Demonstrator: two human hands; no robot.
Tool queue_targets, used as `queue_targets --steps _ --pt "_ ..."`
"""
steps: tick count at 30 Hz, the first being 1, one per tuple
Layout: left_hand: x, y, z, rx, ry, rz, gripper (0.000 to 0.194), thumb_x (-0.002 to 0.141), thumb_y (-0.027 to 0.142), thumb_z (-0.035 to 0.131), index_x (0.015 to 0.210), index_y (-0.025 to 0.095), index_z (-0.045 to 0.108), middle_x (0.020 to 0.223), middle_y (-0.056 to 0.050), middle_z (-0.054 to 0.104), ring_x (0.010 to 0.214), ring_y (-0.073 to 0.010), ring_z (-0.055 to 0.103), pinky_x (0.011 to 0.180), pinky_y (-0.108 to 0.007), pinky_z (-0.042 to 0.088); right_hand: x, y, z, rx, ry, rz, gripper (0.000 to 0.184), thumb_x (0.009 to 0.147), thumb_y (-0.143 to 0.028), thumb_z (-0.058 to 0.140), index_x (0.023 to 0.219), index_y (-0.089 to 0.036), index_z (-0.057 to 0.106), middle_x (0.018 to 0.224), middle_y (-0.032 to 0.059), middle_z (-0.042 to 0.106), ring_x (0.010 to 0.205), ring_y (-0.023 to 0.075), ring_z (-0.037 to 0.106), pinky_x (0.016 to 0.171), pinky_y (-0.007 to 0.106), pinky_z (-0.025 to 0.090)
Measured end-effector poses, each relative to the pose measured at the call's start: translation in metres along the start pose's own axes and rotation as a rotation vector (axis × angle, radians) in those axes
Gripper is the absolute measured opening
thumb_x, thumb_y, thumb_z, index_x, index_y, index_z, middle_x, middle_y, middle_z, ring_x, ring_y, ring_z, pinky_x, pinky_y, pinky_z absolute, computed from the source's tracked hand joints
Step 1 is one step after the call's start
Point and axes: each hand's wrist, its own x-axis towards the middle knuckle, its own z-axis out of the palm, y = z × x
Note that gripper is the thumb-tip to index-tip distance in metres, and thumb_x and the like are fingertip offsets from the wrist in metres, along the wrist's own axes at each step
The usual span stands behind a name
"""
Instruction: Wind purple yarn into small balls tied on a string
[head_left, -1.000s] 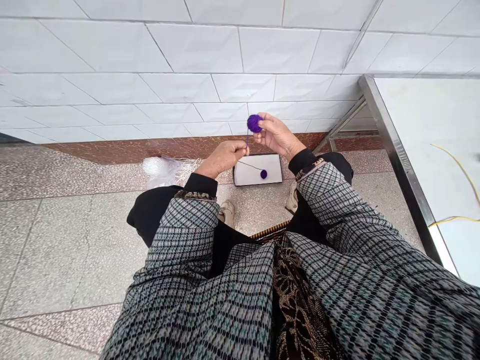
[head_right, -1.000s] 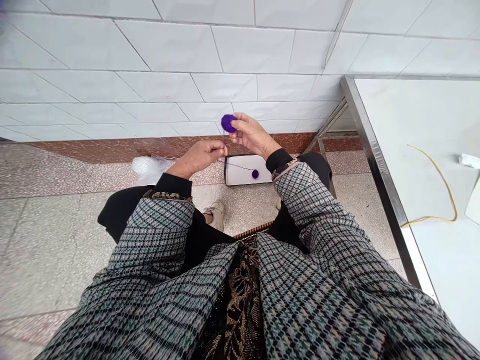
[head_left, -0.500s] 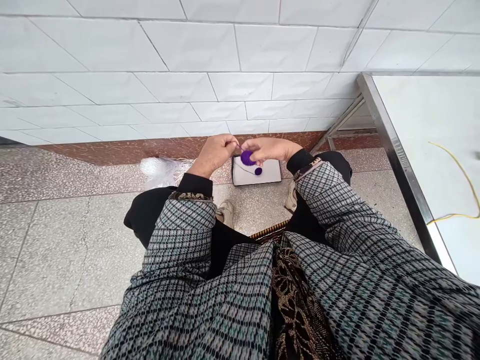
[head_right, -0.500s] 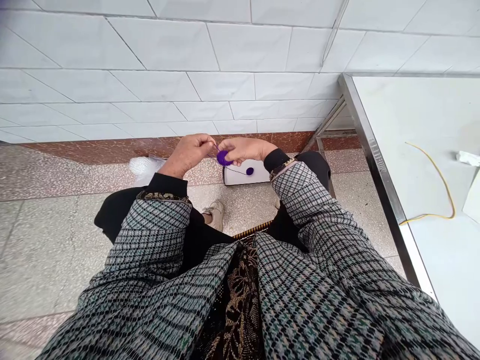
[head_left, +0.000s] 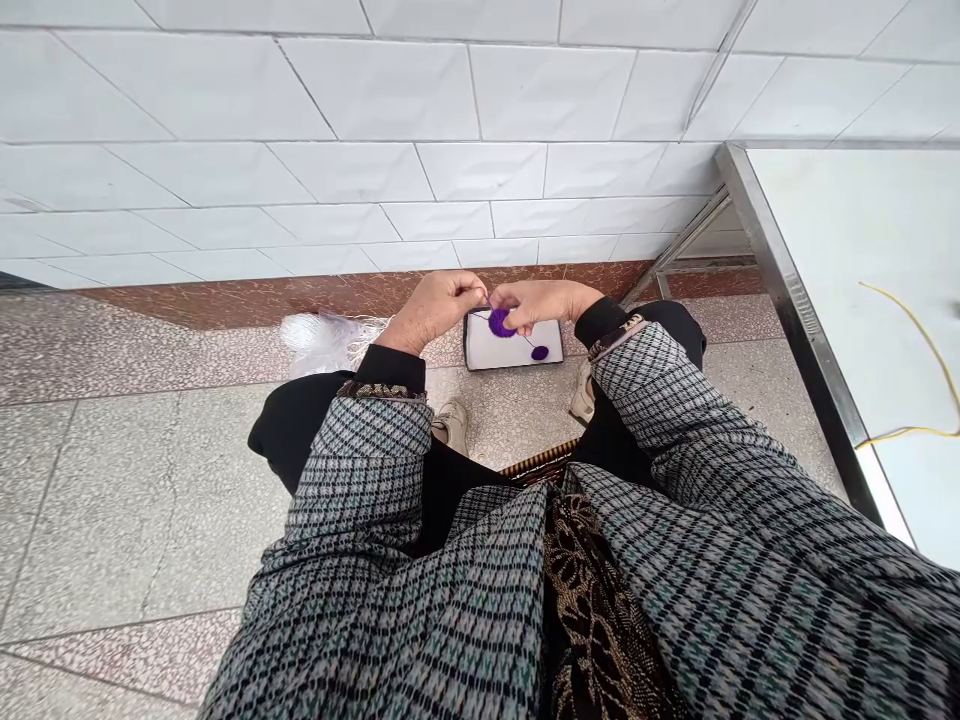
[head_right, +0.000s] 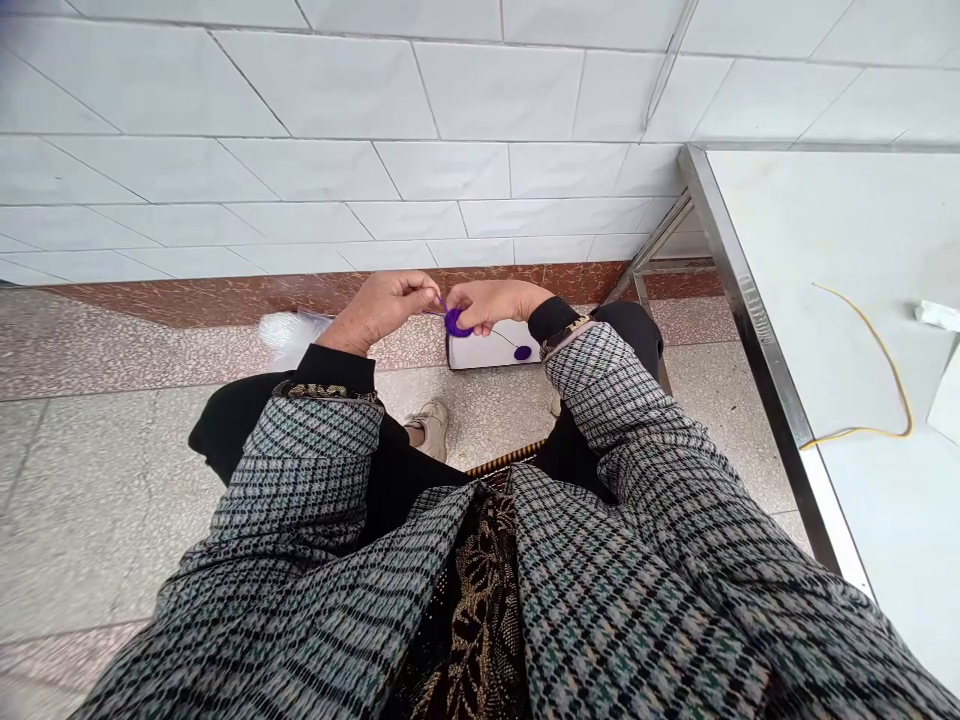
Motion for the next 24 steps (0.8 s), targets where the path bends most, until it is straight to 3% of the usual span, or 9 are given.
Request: queue_targets --steps 2,5,9,11,13,19,24 --pt "0.001 -0.002 -0.001 0.012 0.084 -0.050 0.019 0.079 0.028 0.051 0.074 0.015 0.063 0.072 -0.002 0.062 0.072 -0.0153 0.052 0.072 -0.028 0.041 -0.004 -0.003 0.000 0.103 -0.092 -0.094 0.032 0.074 0.004 0.066 0.096 -0.016 0.054 0.083 -0.0009 0.062 0.058 0.0067 0.056 0.053 0.018 0.051" --pt "0.004 -0.006 0.003 0.040 0.101 -0.075 0.020 0.080 0.029 0.050 0.075 0.015 0.063 0.069 -0.001 0.059 0.070 -0.0150 0.049 0.071 -0.027 0.039 -0.006 -0.010 -0.002 0.367 0.060 -0.247 0.029 0.080 -0.004 0.065 0.100 -0.017 0.048 0.083 -0.0020 0.060 0.061 0.0059 0.056 0.059 0.018 0.052" --pt "0.005 -0.007 0.010 0.059 -0.139 0.001 0.021 0.079 0.031 0.051 0.074 0.016 0.065 0.067 0.001 0.058 0.065 -0.0138 0.048 0.069 -0.027 0.038 0.000 -0.013 -0.002 0.516 0.312 -0.285 0.028 0.085 -0.010 0.063 0.103 -0.020 0.043 0.078 -0.0045 0.056 0.061 0.0065 0.056 0.061 0.018 0.052" --pt "0.005 -0.005 0.012 0.071 -0.253 0.055 0.022 0.080 0.031 0.052 0.077 0.017 0.067 0.069 0.001 0.059 0.066 -0.0135 0.049 0.070 -0.027 0.038 0.003 -0.012 0.001 0.483 0.370 -0.254 0.030 0.086 -0.006 0.061 0.106 -0.020 0.043 0.077 -0.0048 0.055 0.058 0.0062 0.054 0.058 0.017 0.051" --pt "0.004 -0.003 0.012 0.088 -0.289 0.087 0.023 0.082 0.032 0.051 0.079 0.017 0.069 0.070 0.001 0.060 0.066 -0.0132 0.049 0.071 -0.027 0.039 0.007 -0.009 0.003 0.409 0.390 -0.212 0.029 0.085 -0.003 0.059 0.104 -0.020 0.045 0.077 -0.0043 0.055 0.055 0.0058 0.051 0.053 0.016 0.049" --pt "0.001 -0.004 0.010 0.097 -0.161 0.052 0.027 0.083 0.035 0.051 0.080 0.015 0.070 0.070 -0.001 0.061 0.064 -0.0131 0.048 0.068 -0.027 0.038 0.017 0.001 0.005 0.103 0.420 -0.076 0.028 0.080 0.002 0.061 0.095 -0.018 0.049 0.076 -0.0010 0.057 0.055 0.0069 0.048 0.046 0.016 0.043" --pt "0.001 -0.001 0.009 0.097 0.039 0.023 0.023 0.081 0.032 0.052 0.073 0.014 0.066 0.070 -0.001 0.061 0.066 -0.0135 0.047 0.067 -0.027 0.038 0.016 0.009 0.002 -0.114 0.280 -0.033 0.031 0.073 0.001 0.068 0.094 -0.017 0.054 0.084 0.0020 0.061 0.060 0.0089 0.051 0.047 0.018 0.044"
